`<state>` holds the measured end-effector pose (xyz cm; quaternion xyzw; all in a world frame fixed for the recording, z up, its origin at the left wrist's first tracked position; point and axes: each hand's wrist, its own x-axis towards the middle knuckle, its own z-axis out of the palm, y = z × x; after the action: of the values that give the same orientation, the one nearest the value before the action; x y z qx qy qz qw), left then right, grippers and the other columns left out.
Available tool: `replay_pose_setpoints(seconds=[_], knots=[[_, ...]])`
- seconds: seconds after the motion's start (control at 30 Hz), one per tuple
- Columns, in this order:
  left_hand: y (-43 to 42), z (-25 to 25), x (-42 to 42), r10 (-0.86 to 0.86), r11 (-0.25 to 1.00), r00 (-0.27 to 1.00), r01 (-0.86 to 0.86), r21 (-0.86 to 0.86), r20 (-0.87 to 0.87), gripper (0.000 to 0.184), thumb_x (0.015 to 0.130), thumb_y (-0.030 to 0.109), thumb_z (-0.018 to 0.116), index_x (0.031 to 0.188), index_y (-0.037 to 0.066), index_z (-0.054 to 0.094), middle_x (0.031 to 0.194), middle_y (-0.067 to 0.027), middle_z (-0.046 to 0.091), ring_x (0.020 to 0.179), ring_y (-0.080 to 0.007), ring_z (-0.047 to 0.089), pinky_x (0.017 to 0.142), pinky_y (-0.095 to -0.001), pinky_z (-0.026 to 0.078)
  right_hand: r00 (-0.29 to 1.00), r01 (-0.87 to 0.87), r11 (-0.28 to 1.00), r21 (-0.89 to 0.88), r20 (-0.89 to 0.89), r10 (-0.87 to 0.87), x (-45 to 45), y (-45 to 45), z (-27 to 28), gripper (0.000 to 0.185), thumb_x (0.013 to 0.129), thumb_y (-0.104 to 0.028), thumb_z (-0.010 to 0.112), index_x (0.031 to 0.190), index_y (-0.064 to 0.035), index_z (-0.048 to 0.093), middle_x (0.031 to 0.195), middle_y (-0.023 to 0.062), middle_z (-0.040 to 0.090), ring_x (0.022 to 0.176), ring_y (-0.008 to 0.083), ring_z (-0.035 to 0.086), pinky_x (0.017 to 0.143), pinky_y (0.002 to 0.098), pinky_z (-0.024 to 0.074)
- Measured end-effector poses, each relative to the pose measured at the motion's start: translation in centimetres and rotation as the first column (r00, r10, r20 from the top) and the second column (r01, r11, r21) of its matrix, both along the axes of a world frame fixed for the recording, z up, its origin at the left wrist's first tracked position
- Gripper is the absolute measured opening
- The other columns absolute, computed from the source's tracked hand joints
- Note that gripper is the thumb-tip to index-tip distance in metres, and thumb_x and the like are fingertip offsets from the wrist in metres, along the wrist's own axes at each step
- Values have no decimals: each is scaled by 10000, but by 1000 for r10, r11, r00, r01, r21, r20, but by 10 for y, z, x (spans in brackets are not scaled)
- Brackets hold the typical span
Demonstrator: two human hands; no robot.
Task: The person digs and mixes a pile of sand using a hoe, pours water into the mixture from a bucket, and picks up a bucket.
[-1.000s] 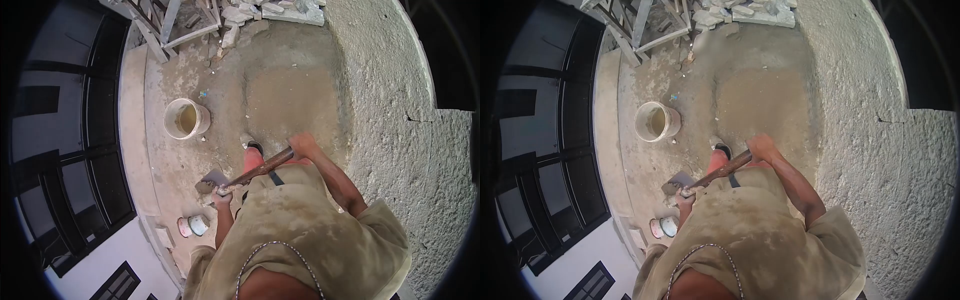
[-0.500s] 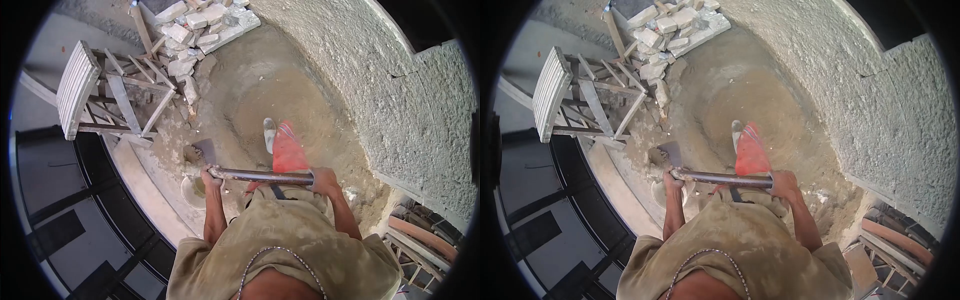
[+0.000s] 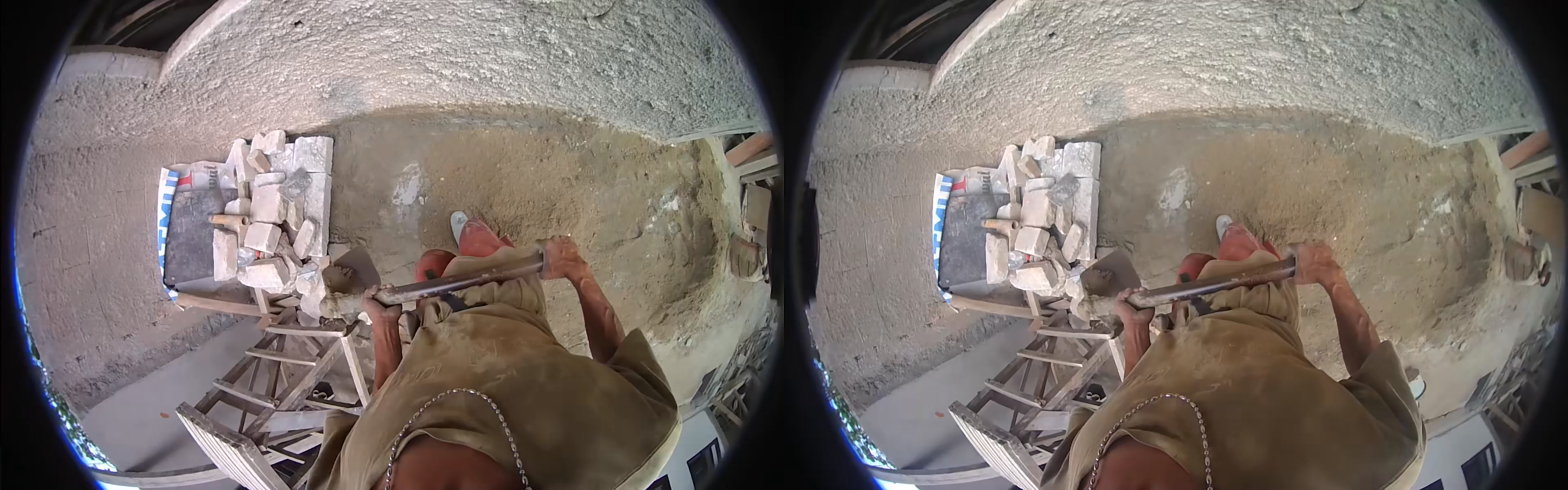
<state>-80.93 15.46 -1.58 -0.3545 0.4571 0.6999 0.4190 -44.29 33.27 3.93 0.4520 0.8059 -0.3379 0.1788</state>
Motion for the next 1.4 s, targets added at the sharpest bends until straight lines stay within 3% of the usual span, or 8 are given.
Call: replay_pose_setpoints(seconds=[0.3, 0.4, 0.47, 0.67, 0.8, 1.0, 1.27, 1.4], knots=[[159, -59, -171, -577, 817, 809, 574, 58, 112, 149, 736, 223, 504, 734, 75, 514, 717, -99, 555, 688, -271, 532, 716, -429, 449, 859, 509, 856, 90, 11, -512, -101, -26, -32, 316, 486, -226, 721, 788, -161, 656, 771, 86, 659, 743, 271, 642, 676, 374, 502], [194, -116, -237, -873, 425, 419, 905, 30, -250, 99, 722, 154, 533, 723, 63, 493, 714, -104, 534, 698, -281, 529, 715, -430, 448, 663, 748, 661, 59, -37, -748, -179, -97, -53, 326, 469, -260, 720, 776, -166, 668, 736, 101, 654, 718, 278, 643, 650, 379, 504], [250, -92, -242, -845, 525, 505, 846, 92, 173, 89, 694, 103, 550, 716, 62, 474, 686, -103, 509, 665, -278, 517, 683, -422, 452, 562, 812, 559, 167, 35, -827, -240, -162, -60, 334, 463, -277, 725, 774, -169, 672, 724, 110, 653, 701, 286, 641, 637, 375, 507], [325, -85, -227, -999, -17, -15, 999, -50, 39, 122, 664, 153, 580, 710, 116, 474, 664, -62, 511, 583, -261, 533, 582, -429, 455, 73, 997, 75, -24, -88, -993, -388, -221, 7, 413, 452, -272, 740, 841, -148, 678, 740, 108, 646, 704, 328, 621, 666, 386, 498], [343, -27, -154, -954, -297, -297, 955, -4, -24, 111, 645, 134, 580, 702, 109, 488, 645, -53, 505, 568, -237, 521, 580, -375, 460, -255, 957, -262, -124, 64, -965, -463, -272, -25, 418, 503, -297, 701, 745, 24, 584, 764, 235, 598, 771, 411, 578, 662, 448, 459], [324, 55, -18, -817, -556, -490, 808, 193, -304, 126, 665, 88, 574, 771, 81, 506, 681, -73, 529, 634, -242, 527, 615, -370, 466, -484, 866, -437, -244, -183, -856, -465, -257, -41, 420, 534, -313, 704, 855, -55, 622, 750, 189, 616, 754, 356, 601, 684, 422, 465], [263, 166, 176, -497, -841, -414, 447, 306, -762, 301, 765, 89, 554, 1050, 36, 475, 816, -98, 527, 753, -214, 546, 686, -346, 471, -729, 651, -739, -177, -418, -542, -376, -156, -89, 268, 613, -241, 663, 814, -74, 603, 722, 159, 622, 699, 334, 616, 634, 419, 473], [285, 98, 278, -312, -945, -547, 95, 312, -777, 258, 798, 76, 562, 1038, 37, 476, 753, -64, 519, 719, -189, 556, 666, -315, 472, -776, 507, -849, -145, -506, -377, -287, -73, -95, 320, 646, -273, 703, 859, -67, 582, 757, 172, 624, 713, 351, 615, 633, 419, 473]])
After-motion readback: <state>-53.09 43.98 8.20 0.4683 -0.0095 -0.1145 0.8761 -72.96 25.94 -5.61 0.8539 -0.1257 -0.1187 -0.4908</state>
